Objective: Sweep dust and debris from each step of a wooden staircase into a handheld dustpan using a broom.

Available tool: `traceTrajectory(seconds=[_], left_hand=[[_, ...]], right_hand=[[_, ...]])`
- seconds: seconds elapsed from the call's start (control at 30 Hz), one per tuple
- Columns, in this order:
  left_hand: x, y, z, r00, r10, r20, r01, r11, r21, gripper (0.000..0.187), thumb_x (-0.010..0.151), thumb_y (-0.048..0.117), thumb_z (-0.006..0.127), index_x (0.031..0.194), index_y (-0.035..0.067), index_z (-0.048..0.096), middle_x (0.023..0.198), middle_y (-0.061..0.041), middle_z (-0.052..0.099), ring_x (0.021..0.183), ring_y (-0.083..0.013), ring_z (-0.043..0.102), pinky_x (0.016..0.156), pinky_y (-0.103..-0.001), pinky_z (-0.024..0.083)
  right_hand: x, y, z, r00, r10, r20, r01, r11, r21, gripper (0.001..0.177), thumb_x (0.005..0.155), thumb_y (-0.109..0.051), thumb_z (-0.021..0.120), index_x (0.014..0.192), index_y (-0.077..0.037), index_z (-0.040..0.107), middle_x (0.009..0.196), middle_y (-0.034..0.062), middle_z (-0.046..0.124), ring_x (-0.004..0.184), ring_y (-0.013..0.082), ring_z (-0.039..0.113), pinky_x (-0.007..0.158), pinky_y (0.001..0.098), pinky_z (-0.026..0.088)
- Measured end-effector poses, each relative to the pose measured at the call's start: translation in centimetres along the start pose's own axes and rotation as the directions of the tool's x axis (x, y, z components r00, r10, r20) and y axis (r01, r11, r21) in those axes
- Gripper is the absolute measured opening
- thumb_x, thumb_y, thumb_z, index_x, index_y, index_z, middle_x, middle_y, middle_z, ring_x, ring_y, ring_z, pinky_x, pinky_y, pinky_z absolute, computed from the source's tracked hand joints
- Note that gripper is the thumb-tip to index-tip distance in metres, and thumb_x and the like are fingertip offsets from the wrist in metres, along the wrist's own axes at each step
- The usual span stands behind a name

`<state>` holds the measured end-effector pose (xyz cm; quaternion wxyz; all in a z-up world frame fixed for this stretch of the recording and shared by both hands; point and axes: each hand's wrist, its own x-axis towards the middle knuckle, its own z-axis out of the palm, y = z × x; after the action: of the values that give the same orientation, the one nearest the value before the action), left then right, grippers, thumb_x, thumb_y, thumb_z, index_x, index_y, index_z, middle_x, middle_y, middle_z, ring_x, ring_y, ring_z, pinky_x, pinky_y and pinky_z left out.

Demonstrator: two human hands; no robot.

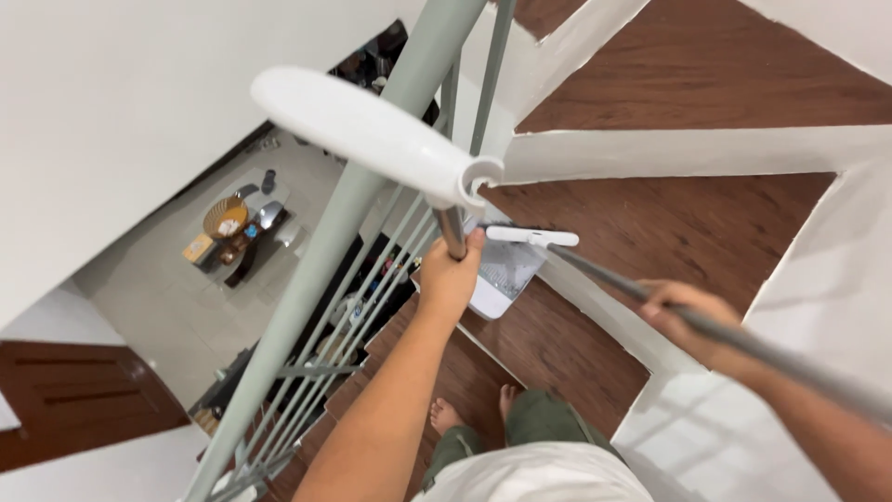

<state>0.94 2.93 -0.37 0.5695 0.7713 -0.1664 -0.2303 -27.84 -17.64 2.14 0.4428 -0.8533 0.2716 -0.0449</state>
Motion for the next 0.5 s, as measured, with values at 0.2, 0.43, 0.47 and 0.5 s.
traceTrajectory(seconds=[0.2,0.43,0.47,0.5], left_hand=[[-1.1,1.3,0.0,0.998,0.055,-0.033,-0.055,0.998,0.01,0.043,0.094,0.044,0.067,0.095,0.002,0.071,0.083,-0.009,0.071,0.078,-0.0259,0.069,0.074,-0.039,0.053],[-1.5,0.5,0.8,0.998,0.033,-0.045,-0.034,0.999,-0.018,0.042,0.093,0.044,0.068,0.087,0.002,0.069,0.071,-0.006,0.067,0.069,-0.0203,0.065,0.068,-0.037,0.052],[-1.5,0.7,0.8,0.998,0.033,-0.046,-0.034,0.999,-0.021,0.042,0.093,0.044,0.068,0.087,0.002,0.069,0.071,-0.006,0.067,0.069,-0.0203,0.065,0.068,-0.037,0.052],[-1.6,0.9,0.8,0.999,0.017,-0.027,-0.017,1.0,-0.009,0.044,0.095,0.044,0.067,0.085,0.001,0.067,0.07,-0.008,0.066,0.067,-0.0211,0.064,0.067,-0.037,0.052]], right_hand=[[2.3,-2.4,0.2,0.992,-0.095,-0.085,0.09,0.994,-0.066,0.017,0.095,-0.024,0.064,0.093,-0.007,0.066,0.132,0.0118,0.067,0.095,0.0197,0.065,0.079,0.0355,0.054],[1.7,0.7,1.7,0.928,-0.353,0.121,0.366,0.925,-0.102,0.019,0.099,-0.022,0.066,0.089,-0.006,0.061,0.083,0.0083,0.063,0.084,0.0222,0.063,0.116,0.0424,0.044],[1.5,0.3,0.9,0.927,-0.354,0.122,0.366,0.925,-0.104,0.019,0.099,-0.022,0.066,0.089,-0.006,0.061,0.083,0.0083,0.063,0.084,0.0222,0.063,0.116,0.0424,0.044],[1.3,-0.1,0.2,0.907,-0.408,0.104,0.417,0.904,-0.094,0.016,0.097,-0.022,0.064,0.09,-0.007,0.062,0.091,0.0092,0.066,0.097,0.0252,0.064,0.107,0.0419,0.048]])
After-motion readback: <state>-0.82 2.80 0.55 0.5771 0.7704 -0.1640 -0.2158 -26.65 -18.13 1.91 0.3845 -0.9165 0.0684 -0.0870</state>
